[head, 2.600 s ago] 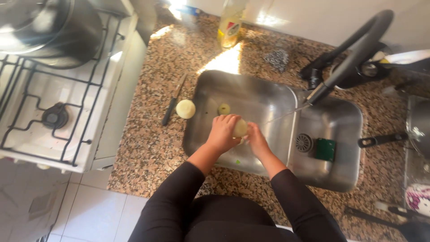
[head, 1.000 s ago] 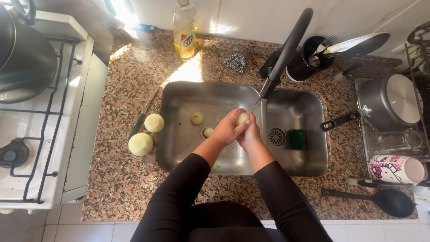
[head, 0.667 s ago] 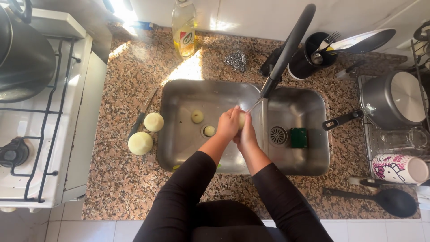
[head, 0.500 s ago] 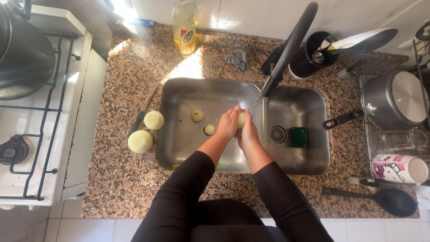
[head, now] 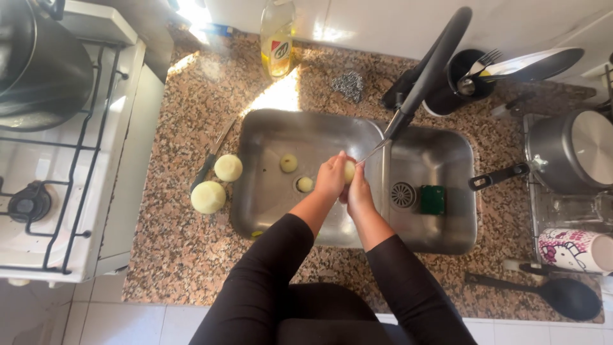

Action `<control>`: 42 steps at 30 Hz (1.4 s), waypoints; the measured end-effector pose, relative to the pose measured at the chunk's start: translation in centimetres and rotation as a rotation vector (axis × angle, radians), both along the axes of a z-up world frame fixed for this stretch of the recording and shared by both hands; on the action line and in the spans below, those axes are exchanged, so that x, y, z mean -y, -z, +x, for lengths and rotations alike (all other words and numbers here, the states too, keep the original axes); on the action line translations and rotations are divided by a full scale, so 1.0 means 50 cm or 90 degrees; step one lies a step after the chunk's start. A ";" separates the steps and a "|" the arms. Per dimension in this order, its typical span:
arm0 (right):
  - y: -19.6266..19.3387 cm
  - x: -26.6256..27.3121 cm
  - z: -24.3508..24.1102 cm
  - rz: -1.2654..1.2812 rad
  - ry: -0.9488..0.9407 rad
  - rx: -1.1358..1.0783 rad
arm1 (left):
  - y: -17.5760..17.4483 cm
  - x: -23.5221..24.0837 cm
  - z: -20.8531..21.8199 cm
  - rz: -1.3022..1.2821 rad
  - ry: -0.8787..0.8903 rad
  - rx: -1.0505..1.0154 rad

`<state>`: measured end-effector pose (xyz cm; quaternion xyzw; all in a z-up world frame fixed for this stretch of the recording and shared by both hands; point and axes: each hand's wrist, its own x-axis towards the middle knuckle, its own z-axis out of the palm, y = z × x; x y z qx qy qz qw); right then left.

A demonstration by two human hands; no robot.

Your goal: Cleaning a kitchen table and washing peeled onions in a sink.

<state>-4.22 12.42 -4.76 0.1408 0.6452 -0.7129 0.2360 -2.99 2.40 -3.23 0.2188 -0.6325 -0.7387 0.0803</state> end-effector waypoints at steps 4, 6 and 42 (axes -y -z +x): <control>-0.110 0.015 0.011 0.006 -0.040 0.004 | 0.052 -0.003 -0.015 0.190 0.019 0.033; -0.084 0.000 -0.002 0.104 -0.098 -0.063 | 0.064 -0.006 -0.012 0.262 0.065 0.062; 0.205 0.284 -0.049 0.701 -0.727 -0.436 | -0.187 0.313 0.426 -0.624 -0.013 0.013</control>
